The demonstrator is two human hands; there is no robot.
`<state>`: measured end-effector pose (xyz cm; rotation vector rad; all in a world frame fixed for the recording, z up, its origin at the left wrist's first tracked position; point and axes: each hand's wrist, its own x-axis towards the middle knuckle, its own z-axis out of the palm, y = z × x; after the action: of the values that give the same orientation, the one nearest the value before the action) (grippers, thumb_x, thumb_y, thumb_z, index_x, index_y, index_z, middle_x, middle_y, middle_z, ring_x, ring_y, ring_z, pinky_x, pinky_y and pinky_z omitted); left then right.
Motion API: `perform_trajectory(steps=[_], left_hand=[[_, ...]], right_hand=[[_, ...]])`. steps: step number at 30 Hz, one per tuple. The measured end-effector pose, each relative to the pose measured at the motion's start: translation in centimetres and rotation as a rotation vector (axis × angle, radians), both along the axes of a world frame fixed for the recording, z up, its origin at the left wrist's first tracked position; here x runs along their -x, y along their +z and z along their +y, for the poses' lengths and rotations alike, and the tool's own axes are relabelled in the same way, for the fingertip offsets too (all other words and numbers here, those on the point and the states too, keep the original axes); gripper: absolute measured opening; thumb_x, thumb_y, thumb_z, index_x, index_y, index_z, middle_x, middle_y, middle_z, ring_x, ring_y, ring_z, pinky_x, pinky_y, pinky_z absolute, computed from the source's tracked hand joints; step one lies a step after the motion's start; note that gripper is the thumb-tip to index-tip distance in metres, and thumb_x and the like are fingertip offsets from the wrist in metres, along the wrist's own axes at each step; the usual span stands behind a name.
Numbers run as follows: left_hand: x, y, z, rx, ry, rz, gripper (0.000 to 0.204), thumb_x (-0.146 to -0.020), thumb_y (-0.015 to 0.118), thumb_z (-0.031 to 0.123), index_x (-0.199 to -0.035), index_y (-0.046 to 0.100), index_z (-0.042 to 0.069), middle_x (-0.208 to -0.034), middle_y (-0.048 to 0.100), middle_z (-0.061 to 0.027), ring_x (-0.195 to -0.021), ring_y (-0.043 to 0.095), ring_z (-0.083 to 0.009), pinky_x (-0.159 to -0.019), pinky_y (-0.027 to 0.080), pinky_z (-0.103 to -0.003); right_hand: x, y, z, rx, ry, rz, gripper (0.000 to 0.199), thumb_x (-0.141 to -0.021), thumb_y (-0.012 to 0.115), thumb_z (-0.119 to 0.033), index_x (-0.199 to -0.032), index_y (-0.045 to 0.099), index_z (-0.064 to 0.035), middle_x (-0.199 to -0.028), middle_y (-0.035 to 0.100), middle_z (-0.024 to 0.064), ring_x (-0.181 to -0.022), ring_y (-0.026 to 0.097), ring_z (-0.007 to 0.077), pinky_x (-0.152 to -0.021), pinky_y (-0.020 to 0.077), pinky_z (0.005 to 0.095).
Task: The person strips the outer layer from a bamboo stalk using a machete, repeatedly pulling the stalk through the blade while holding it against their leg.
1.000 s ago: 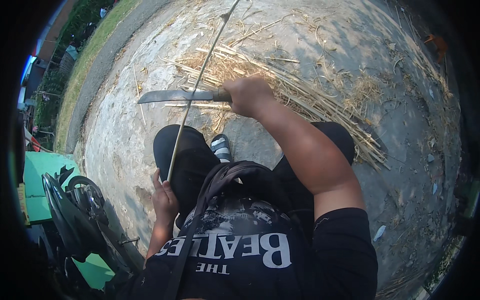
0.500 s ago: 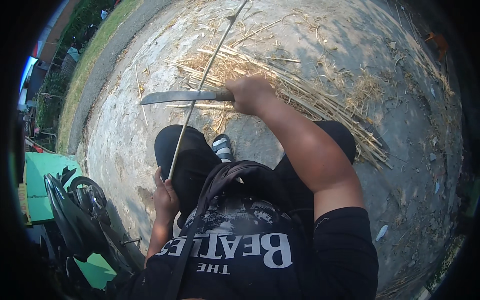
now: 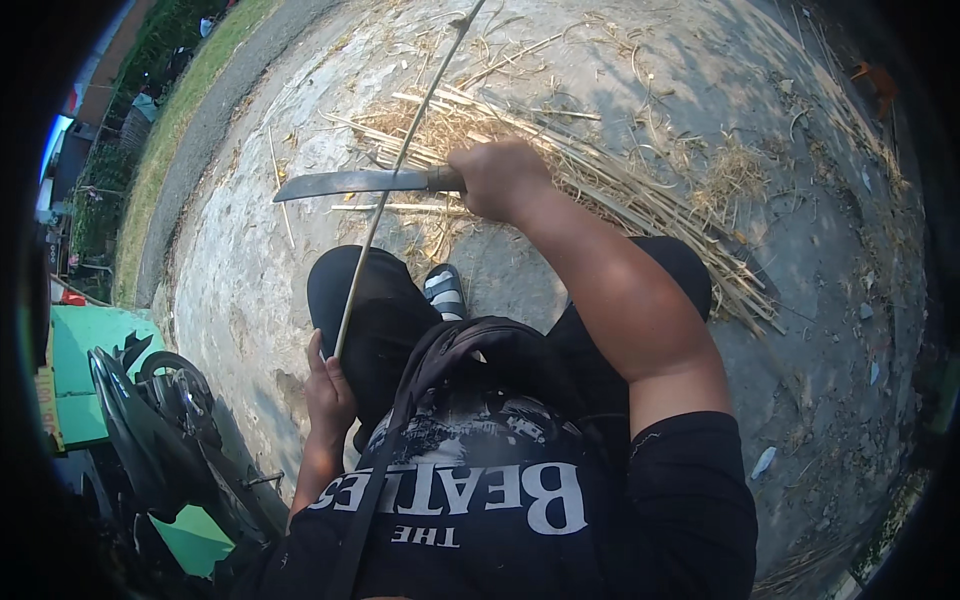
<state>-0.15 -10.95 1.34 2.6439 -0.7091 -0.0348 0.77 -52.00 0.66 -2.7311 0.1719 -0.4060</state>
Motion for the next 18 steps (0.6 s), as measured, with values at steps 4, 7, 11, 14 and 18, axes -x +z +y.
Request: perform_trajectory(steps=[4,7,11,14,18], left_hand=[[0.1,-0.1,-0.1,0.039,0.02,0.053,0.05,-0.11,0.034,0.027,-0.154,0.032,0.003,-0.082,0.066,-0.0271,-0.072,0.067,-0.0462,-0.061,0.048,-0.05],[0.0,0.0,0.2,-0.024,0.053,0.075,0.05,-0.11,0.035,0.026,-0.154,0.032,0.003,-0.08,0.066,-0.0264,-0.07,0.066,-0.0455,-0.06,0.048,-0.049],[-0.5,0.3,-0.2,-0.004,0.012,0.067,0.05,-0.11,0.036,0.026,-0.154,0.033,0.003,-0.079,0.066,-0.026,-0.068,0.066,-0.045,-0.06,0.048,-0.049],[-0.4,0.7,0.0,-0.015,0.021,0.09,0.049,-0.11,0.037,0.026,-0.153,0.033,0.002,-0.079,0.066,-0.0256,-0.068,0.066,-0.0446,-0.059,0.047,-0.049],[-0.3,-0.4,0.5,0.076,-0.042,-0.026,0.051,-0.109,0.04,0.027,-0.154,0.032,0.006,-0.068,0.065,-0.0191,-0.063,0.065,-0.044,-0.053,0.046,-0.051]], right_hand=[[0.3,-0.6,3.1,0.184,0.244,-0.213,0.006,-0.081,0.068,-0.017,-0.081,0.063,-0.0154,-0.071,0.068,0.0061,-0.067,0.07,0.027,-0.071,0.0511,0.0388],[-0.1,-0.8,2.7,0.259,0.258,-0.224,0.007,-0.083,0.066,-0.018,-0.079,0.06,-0.0158,-0.068,0.067,0.0045,-0.065,0.069,0.0247,-0.068,0.049,0.0375],[-0.5,-0.9,-1.8,0.03,-0.066,-0.008,0.01,-0.083,0.07,-0.021,-0.092,0.069,-0.0165,-0.081,0.072,0.0077,-0.078,0.073,0.0302,-0.075,0.0554,0.044],[-0.2,-0.1,-0.9,0.069,-0.056,0.062,0.012,-0.083,0.071,-0.022,-0.094,0.069,-0.0166,-0.085,0.073,0.0083,-0.08,0.073,0.0307,-0.074,0.056,0.0442],[0.5,-0.4,1.2,0.023,0.133,-0.124,0.011,-0.077,0.071,-0.019,-0.085,0.064,-0.0143,-0.077,0.07,0.0075,-0.075,0.071,0.0316,-0.074,0.0541,0.0447]])
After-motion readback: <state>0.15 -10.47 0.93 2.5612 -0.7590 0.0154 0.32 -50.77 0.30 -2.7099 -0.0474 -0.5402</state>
